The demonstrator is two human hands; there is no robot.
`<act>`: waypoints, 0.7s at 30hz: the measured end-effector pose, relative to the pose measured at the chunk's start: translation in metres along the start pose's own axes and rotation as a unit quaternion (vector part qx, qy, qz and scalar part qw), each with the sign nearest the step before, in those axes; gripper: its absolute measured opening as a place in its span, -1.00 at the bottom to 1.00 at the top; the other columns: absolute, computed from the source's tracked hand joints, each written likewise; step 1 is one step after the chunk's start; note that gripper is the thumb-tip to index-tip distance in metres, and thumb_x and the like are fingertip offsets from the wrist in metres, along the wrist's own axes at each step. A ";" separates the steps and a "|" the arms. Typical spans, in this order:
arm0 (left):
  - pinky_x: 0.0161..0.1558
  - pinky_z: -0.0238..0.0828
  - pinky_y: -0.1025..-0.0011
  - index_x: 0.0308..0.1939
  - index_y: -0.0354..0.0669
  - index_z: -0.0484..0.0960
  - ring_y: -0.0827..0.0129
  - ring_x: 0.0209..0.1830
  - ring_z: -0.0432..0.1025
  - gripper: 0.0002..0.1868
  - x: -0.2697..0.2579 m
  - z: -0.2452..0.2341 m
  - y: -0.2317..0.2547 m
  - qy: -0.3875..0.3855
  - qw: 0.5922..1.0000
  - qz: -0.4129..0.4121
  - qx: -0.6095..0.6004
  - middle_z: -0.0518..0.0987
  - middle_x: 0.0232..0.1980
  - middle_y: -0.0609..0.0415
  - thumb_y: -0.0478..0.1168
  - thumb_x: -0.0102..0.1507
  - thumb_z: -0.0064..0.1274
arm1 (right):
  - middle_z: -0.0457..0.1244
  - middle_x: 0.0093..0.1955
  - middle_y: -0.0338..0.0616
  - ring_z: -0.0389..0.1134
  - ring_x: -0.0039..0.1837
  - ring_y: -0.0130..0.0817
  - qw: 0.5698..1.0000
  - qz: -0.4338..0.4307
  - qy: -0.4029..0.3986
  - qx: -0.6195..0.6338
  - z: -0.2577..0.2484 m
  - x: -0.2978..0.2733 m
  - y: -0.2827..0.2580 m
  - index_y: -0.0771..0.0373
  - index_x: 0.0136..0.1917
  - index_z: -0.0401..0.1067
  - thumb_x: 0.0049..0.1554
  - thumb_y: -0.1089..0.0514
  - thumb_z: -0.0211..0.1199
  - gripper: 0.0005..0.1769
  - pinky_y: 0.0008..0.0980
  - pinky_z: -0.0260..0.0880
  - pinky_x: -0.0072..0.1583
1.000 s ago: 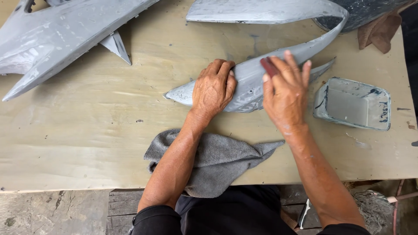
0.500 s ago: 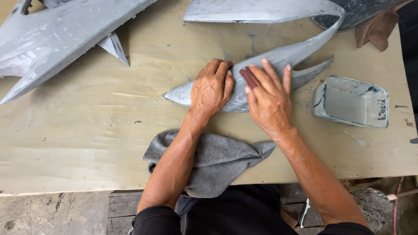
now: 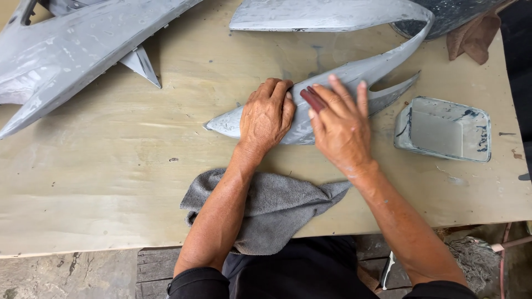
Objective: The person sands a gray plastic car part on a workbench using a red sanding block. They repeatedly dip the block into a container of water and wipe the part with a gray cloth while sanding.
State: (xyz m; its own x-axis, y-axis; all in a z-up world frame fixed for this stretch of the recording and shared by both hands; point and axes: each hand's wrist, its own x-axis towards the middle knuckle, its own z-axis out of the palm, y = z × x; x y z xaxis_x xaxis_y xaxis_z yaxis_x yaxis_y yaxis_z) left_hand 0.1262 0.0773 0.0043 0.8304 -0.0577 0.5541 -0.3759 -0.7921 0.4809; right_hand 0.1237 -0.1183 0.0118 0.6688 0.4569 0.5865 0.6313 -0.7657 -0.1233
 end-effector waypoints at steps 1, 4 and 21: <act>0.01 0.50 0.20 0.07 -0.02 0.55 0.13 0.00 0.53 -0.73 0.001 -0.002 0.002 0.000 1.000 0.000 0.000 0.50 -0.10 0.05 -0.12 0.41 -0.22 | 0.31 0.41 -0.11 0.14 0.60 -0.06 1.000 0.000 0.000 0.000 -0.006 0.002 0.006 0.24 0.17 0.57 0.37 0.09 0.17 -0.75 0.20 -0.38 0.58; 0.01 0.49 0.21 0.07 -0.03 0.55 0.13 0.00 0.53 -0.73 0.001 -0.006 0.005 0.004 1.000 -0.001 -0.003 0.50 -0.10 0.05 -0.13 0.42 -0.24 | 0.32 0.39 -0.01 0.14 0.58 0.05 0.997 0.069 -0.011 -0.023 -0.025 0.009 0.016 0.29 0.16 0.56 0.45 0.11 0.09 -0.72 0.28 -0.34 0.55; 0.02 0.49 0.19 0.13 -0.01 0.55 0.12 -0.04 0.56 -0.67 0.000 -0.002 0.001 -0.009 1.000 -0.004 0.005 0.55 -0.12 0.03 -0.06 0.44 -0.28 | 0.32 0.34 0.06 0.21 0.51 0.11 0.995 0.092 -0.008 -0.029 -0.030 0.018 0.035 0.33 0.12 0.55 0.45 0.15 0.09 -0.74 0.40 -0.15 0.48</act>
State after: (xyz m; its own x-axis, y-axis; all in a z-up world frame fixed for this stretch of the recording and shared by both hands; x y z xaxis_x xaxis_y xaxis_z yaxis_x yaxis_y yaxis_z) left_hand 0.1252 0.0772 0.0063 0.8412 -0.0626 0.5371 -0.3648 -0.7989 0.4782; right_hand 0.1461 -0.1500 0.0425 0.7778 0.3126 0.5452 0.4737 -0.8617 -0.1818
